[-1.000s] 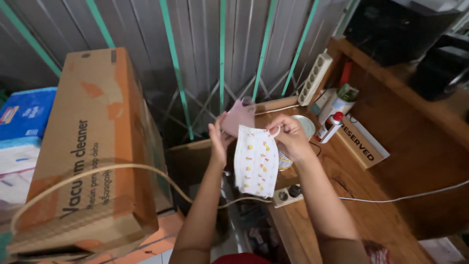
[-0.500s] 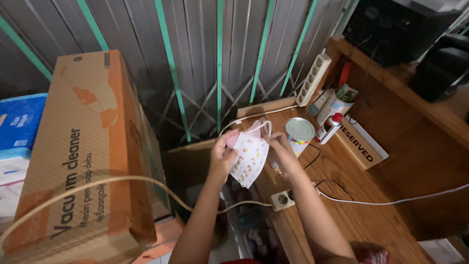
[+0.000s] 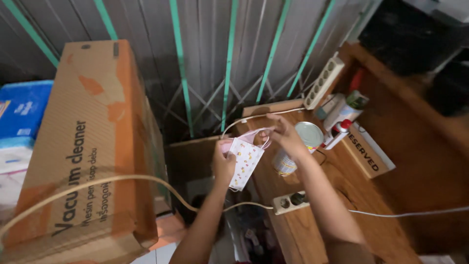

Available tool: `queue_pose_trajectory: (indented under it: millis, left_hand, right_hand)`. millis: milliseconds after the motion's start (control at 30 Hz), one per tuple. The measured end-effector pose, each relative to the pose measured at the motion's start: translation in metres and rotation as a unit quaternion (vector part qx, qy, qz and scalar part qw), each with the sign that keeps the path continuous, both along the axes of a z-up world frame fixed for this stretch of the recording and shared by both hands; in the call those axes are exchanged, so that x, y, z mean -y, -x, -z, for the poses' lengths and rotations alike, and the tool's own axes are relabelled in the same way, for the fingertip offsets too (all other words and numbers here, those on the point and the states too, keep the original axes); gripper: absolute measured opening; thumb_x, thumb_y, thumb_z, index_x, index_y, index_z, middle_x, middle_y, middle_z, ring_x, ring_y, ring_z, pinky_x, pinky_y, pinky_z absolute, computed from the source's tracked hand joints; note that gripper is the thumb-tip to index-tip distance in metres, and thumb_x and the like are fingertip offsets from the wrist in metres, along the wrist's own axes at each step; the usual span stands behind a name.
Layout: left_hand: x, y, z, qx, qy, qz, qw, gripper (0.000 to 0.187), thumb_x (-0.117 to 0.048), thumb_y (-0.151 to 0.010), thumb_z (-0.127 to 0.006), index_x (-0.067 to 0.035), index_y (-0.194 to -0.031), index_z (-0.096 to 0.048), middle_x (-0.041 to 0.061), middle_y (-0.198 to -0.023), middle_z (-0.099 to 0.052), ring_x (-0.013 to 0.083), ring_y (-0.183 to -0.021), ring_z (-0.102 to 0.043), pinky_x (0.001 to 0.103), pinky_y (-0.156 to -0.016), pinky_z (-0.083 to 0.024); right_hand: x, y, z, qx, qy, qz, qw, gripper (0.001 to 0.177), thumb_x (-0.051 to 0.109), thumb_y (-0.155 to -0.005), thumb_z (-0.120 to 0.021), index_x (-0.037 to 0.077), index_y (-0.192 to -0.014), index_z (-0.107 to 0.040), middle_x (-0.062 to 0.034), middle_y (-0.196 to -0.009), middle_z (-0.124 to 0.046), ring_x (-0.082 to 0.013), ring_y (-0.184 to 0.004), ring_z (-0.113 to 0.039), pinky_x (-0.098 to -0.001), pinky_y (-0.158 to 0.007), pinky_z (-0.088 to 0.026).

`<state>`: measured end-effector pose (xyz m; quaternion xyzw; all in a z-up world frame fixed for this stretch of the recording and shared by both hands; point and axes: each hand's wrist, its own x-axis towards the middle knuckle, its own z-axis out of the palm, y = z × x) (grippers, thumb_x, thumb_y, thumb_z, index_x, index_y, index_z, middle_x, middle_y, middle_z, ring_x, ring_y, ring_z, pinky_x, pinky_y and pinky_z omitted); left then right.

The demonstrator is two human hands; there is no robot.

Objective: Organize various personal items, packets, and boxes on a wooden desk into a red container.

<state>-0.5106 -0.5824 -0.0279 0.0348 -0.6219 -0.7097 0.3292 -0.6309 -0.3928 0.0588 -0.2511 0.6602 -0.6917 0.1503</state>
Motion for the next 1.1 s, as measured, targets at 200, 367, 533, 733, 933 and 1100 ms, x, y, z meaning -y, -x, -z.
queue_pose_trajectory:
  millis: [200,367,533,733,933,1100]
  left_hand:
    - [-0.011,0.012,0.055,0.081,0.059,-0.167,0.981,0.040,0.013,-0.075,-0.053,-0.002,-0.112,-0.059,0.017,-0.111,-0.069,0.0307,-0.105,-0.067,0.038,-0.096,-0.052]
    - [-0.014,0.022,0.090,0.129,0.162,-0.351,0.913,0.071,0.004,-0.067,-0.070,0.008,-0.133,-0.044,0.031,-0.134,-0.046,0.0484,-0.128,-0.042,0.053,-0.111,-0.032]
    - [-0.020,0.021,0.108,0.175,0.185,-0.391,0.884,0.074,0.001,-0.070,-0.071,0.005,-0.139,-0.043,0.030,-0.141,-0.045,0.0481,-0.133,-0.040,0.056,-0.115,-0.029]
    - [-0.014,0.090,0.090,0.172,0.130,-0.408,0.887,0.058,-0.008,-0.085,-0.063,0.003,-0.140,-0.047,0.027,-0.143,-0.046,0.0451,-0.136,-0.042,0.055,-0.116,-0.031]
    - [0.025,0.216,0.095,0.291,0.154,-0.389,0.860,0.028,-0.018,-0.092,-0.061,-0.012,-0.119,-0.065,0.018,-0.137,-0.051,0.0423,-0.131,-0.042,0.062,-0.109,-0.028]
    - [0.059,0.279,0.197,0.390,0.360,-0.297,0.794,0.019,-0.024,-0.095,-0.061,-0.014,-0.097,-0.077,0.016,-0.131,-0.054,0.0414,-0.131,-0.041,0.072,-0.112,-0.019]
  right_hand:
    - [0.049,0.043,0.028,0.034,-0.087,-0.128,0.987,0.031,0.002,-0.100,-0.061,-0.001,-0.130,-0.062,-0.0083,-0.101,-0.070,-0.0155,-0.092,-0.069,-0.0294,-0.082,-0.058]
    - [0.109,0.076,0.133,-0.238,-0.179,-0.071,0.952,0.015,0.001,-0.089,-0.071,0.001,-0.103,-0.078,-0.0088,-0.086,-0.076,-0.0156,-0.076,-0.072,-0.0305,-0.068,-0.058]
    - [0.151,0.080,0.212,-0.189,-0.275,-0.045,0.942,0.023,0.001,-0.082,-0.072,0.002,-0.104,-0.077,-0.0145,-0.085,-0.076,-0.0199,-0.077,-0.076,-0.0346,-0.069,-0.058]
    - [0.145,0.123,0.265,-0.236,-0.254,0.087,0.934,0.027,0.007,-0.087,-0.066,0.001,-0.113,-0.068,-0.0225,-0.087,-0.072,-0.0340,-0.076,-0.069,-0.0452,-0.068,-0.053]
    - [0.138,0.170,0.327,-0.045,-0.179,0.224,0.957,0.022,0.021,-0.100,-0.062,0.003,-0.097,-0.075,-0.0190,-0.088,-0.074,-0.0291,-0.081,-0.072,-0.0422,-0.074,-0.054]
    - [0.124,0.156,0.304,-0.107,-0.222,0.276,0.929,0.012,0.011,-0.091,-0.065,0.009,-0.095,-0.076,-0.0150,-0.088,-0.073,-0.0285,-0.078,-0.072,-0.0404,-0.072,-0.056]
